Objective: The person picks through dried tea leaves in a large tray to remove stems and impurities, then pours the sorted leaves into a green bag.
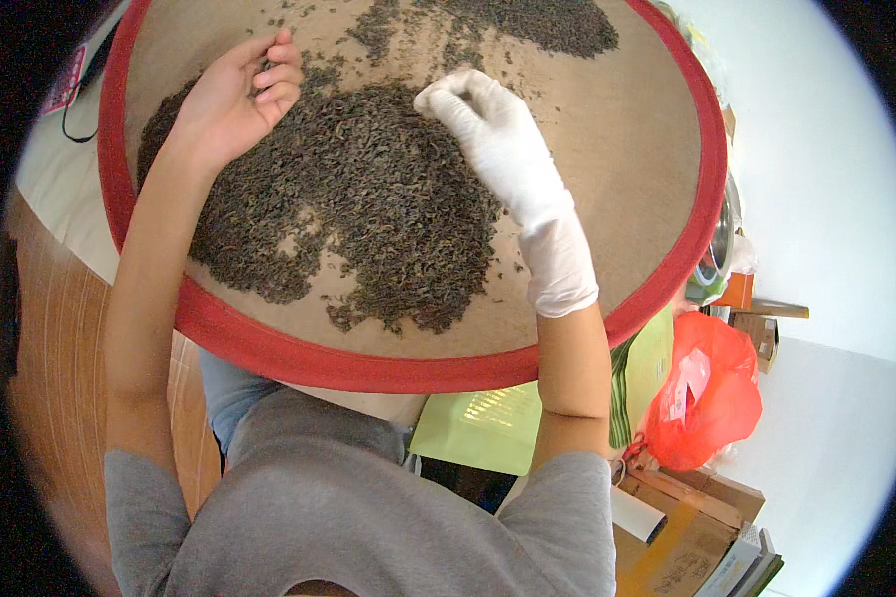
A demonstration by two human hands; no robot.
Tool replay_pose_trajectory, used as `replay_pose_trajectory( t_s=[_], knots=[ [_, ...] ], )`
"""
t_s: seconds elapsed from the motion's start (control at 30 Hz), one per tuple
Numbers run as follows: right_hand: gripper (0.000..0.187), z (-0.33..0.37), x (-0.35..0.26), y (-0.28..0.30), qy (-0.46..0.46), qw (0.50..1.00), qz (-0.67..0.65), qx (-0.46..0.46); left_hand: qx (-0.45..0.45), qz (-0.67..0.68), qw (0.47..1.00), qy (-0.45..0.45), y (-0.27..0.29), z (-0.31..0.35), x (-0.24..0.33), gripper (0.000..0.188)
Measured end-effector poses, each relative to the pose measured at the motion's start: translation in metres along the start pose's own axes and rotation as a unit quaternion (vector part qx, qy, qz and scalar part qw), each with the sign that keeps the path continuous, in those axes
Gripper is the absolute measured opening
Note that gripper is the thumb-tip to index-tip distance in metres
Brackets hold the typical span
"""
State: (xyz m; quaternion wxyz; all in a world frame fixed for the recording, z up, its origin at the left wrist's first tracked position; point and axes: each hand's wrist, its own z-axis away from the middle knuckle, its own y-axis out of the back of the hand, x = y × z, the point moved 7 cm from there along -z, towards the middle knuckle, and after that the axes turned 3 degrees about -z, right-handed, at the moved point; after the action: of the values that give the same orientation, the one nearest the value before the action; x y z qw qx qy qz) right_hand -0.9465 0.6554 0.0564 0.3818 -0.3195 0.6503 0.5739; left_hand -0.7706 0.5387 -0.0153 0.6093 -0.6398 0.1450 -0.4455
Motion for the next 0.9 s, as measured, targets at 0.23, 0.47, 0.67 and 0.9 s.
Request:
replay_pose_trajectory(
  t_s=[0.23,0.47,0.67,0.9],
  knots=[
    [0.023,0.004,0.026,0.001,-0.100,0.888,-0.422,-0.155,0.009,-0.012,1.000,-0.003,-0.008,0.002,-0.006,0.014],
    [0.021,0.010,0.006,-0.004,-0.062,0.890,-0.424,-0.153,0.031,-0.054,0.997,0.041,-0.010,0.002,-0.020,0.014],
    [0.024,0.012,-0.004,0.005,-0.071,0.963,-0.249,-0.073,0.030,-0.111,0.988,0.103,-0.015,0.005,-0.051,0.012],
    [0.068,0.012,0.015,0.010,0.046,0.958,0.283,-0.024,0.035,-0.082,0.994,0.056,-0.017,0.006,-0.032,0.012]
  ],
)
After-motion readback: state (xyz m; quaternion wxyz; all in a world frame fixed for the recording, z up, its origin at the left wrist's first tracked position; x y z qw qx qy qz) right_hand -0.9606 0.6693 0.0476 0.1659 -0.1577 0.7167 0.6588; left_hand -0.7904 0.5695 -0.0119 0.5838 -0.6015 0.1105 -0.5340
